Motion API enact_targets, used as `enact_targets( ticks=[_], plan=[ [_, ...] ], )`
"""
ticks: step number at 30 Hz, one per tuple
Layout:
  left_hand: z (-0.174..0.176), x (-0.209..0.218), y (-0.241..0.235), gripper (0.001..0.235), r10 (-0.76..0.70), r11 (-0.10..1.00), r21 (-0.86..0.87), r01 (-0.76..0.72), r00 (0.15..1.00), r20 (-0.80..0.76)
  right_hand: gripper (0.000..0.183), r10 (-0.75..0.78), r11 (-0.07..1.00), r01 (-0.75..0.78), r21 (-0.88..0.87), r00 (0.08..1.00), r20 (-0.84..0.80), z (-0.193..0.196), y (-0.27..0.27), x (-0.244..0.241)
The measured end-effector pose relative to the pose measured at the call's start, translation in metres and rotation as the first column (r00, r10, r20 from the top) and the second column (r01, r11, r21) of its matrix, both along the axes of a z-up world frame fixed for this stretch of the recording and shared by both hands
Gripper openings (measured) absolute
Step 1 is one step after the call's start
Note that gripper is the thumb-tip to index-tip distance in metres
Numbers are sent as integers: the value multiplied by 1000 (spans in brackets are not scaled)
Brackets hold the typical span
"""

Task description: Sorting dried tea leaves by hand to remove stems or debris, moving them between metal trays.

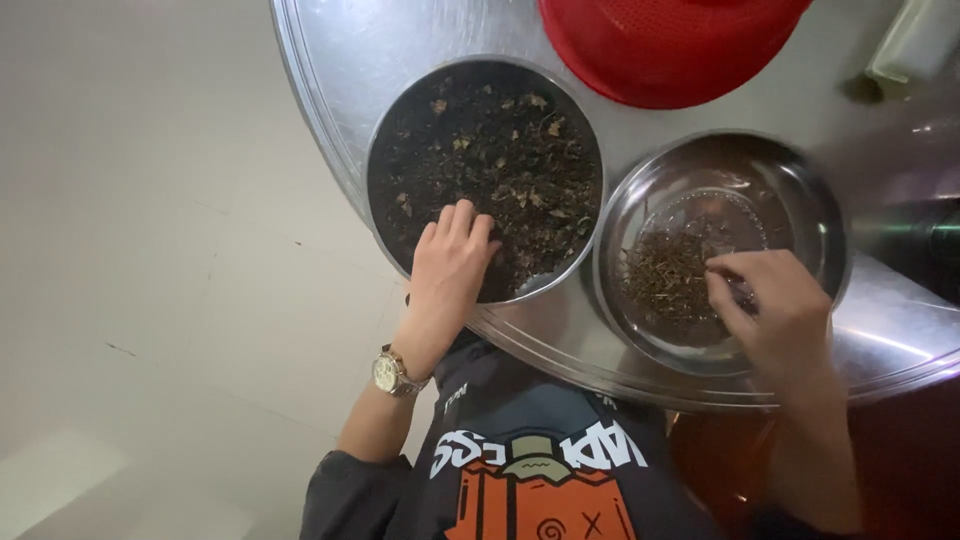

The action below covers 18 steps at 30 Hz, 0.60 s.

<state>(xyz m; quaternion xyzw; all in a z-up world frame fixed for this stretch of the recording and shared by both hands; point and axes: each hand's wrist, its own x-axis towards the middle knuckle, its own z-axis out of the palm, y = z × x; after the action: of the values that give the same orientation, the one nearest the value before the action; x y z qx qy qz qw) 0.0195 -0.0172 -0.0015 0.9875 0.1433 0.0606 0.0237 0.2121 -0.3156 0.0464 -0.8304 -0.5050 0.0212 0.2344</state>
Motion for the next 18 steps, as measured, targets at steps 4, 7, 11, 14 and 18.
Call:
enact_targets(
  ticks=[4,7,11,14,18],
  plan=[
    [1,4,-4,15,12,1000,28,-12,1000,1,12,-11,999,12,30,1000,-12,-1,-5,-1],
    [2,5,-6,14,12,999,53,-12,1000,7,13,23,999,-23,39,1000,22,-4,-3,0],
    [7,3,-8,22,-6,999,33,6,1000,13,14,81,995,-83,57,996,34,-4,1,0],
    [13,2,-10,15,16,999,-51,-13,998,56,13,85,993,-86,78,996,22,4,11,-5],
    [11,-2,-12,15,12,996,-88,2,987,158,12,93,991,-95,98,995,26,-6,23,-16]
  ],
)
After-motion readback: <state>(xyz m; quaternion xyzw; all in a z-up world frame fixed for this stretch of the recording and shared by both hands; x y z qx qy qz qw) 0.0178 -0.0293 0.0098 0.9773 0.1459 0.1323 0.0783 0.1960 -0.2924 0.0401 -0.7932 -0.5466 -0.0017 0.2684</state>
